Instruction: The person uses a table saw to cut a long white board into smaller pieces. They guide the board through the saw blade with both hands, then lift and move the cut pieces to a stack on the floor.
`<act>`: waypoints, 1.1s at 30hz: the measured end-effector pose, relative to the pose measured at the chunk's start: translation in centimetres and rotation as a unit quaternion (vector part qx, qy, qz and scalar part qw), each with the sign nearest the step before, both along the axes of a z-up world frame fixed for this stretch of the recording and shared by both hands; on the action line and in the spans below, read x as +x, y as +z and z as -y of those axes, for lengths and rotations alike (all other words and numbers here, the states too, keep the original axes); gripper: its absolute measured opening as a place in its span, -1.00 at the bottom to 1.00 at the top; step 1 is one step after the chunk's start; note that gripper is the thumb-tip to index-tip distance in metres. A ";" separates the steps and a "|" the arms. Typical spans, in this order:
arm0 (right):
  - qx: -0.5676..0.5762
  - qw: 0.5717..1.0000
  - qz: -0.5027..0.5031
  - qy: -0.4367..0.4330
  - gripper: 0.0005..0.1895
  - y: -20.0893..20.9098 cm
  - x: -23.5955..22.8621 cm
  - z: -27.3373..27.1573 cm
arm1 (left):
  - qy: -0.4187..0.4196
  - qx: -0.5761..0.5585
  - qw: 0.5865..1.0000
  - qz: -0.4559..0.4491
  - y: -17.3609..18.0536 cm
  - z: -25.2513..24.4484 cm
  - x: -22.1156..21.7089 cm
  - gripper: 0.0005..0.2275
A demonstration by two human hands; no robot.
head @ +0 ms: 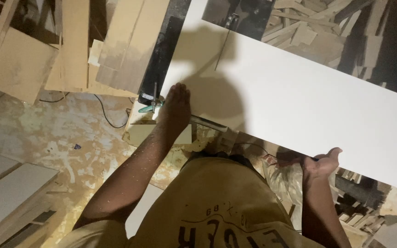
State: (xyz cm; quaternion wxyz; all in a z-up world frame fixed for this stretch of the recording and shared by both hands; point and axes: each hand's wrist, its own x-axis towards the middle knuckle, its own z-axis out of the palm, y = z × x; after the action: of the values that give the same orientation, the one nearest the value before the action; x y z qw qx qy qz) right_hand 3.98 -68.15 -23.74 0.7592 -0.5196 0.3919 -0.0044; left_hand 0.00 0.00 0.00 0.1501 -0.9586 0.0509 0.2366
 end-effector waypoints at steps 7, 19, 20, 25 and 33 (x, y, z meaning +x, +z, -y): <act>-0.045 0.991 -0.089 -0.091 0.10 18.5 3.5 -14.1 | -0.002 0.017 0.999 -0.031 -3.0 0.5 3.0 -0.36; -0.039 0.991 -0.069 -0.108 0.11 19.1 7.2 -15.2 | -0.054 0.000 0.998 0.018 -3.6 -1.2 6.0 -0.38; -0.049 0.990 -0.071 -0.115 0.04 19.5 7.6 -15.6 | -0.050 -0.031 0.994 0.095 -5.2 -1.7 6.1 -0.41; -0.039 0.991 -0.082 -0.102 0.22 19.5 9.1 -15.9 | -0.082 0.021 0.984 0.155 -6.5 -2.4 7.6 -0.43; -0.061 0.982 -0.122 -0.134 0.15 25.4 11.2 -21.5 | -0.073 -0.012 0.966 0.246 -4.8 -2.5 9.9 -0.52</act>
State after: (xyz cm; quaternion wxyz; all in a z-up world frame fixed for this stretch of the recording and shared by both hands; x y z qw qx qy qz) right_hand 15.16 -46.69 1.64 0.6656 -0.5042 0.5463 -0.0662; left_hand 9.86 2.47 -4.79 0.1637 -0.9826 0.0852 -0.0186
